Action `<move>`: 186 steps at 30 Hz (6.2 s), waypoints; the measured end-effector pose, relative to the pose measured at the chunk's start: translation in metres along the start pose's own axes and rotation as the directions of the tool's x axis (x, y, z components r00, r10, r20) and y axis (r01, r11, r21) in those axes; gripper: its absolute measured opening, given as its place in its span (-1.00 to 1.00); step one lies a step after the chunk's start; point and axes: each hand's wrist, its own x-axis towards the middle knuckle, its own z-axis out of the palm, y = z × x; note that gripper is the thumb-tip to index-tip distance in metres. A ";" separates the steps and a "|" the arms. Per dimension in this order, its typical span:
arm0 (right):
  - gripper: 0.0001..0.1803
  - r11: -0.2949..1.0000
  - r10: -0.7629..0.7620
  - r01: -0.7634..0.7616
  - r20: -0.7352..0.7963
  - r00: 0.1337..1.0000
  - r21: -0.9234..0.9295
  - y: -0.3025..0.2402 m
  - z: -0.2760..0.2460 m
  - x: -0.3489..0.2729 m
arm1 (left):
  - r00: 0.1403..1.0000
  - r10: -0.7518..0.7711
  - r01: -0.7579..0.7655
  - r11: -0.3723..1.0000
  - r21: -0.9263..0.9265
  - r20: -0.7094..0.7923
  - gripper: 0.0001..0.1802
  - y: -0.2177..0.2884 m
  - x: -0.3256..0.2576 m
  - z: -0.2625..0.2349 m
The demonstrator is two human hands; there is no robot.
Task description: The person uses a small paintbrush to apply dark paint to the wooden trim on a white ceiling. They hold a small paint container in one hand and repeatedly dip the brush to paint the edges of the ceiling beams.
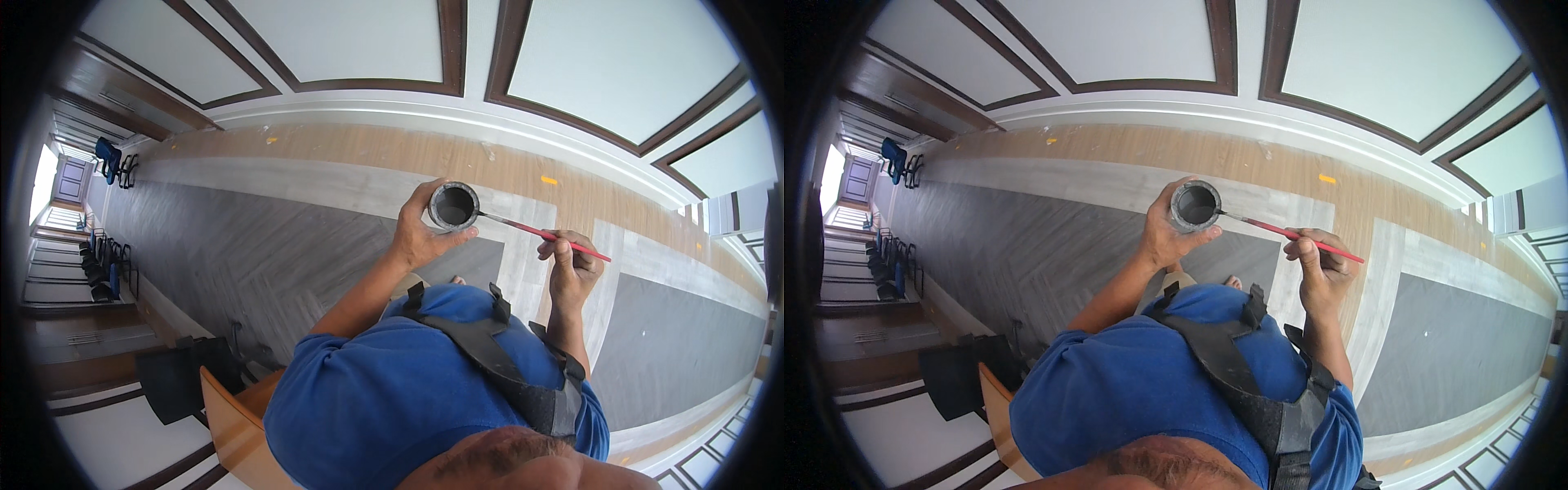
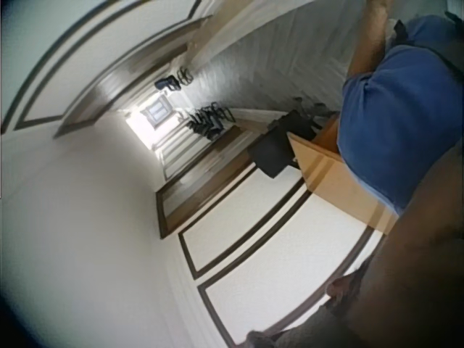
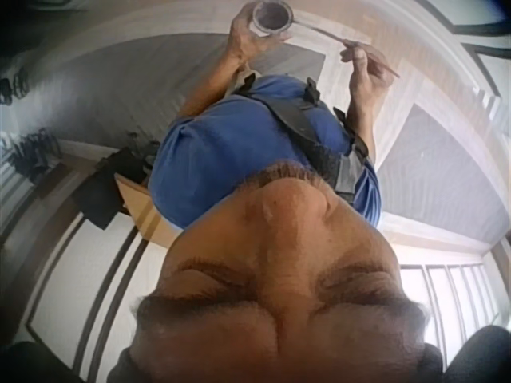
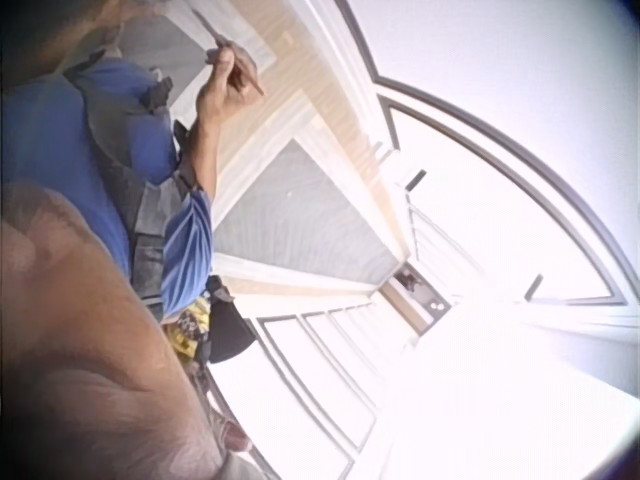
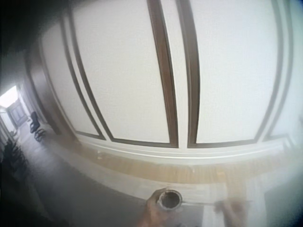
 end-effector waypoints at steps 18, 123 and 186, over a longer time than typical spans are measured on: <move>-0.81 0.999 0.016 -0.018 0.043 0.999 0.046 -0.005 -0.003 0.012 | 0.999 -0.051 0.051 0.998 -0.023 0.004 -0.06 0.008 0.002 0.000; -0.77 0.991 -0.060 -0.048 -0.739 0.671 -0.124 0.006 -0.148 0.040 | 0.660 0.299 -0.127 0.949 -0.290 0.689 -0.10 -0.022 0.208 0.249; -0.85 0.950 -0.226 -0.052 -0.790 0.569 -0.309 -0.130 -1.129 0.130 | 0.354 0.322 0.063 0.928 -0.366 0.878 -0.17 0.253 0.262 1.301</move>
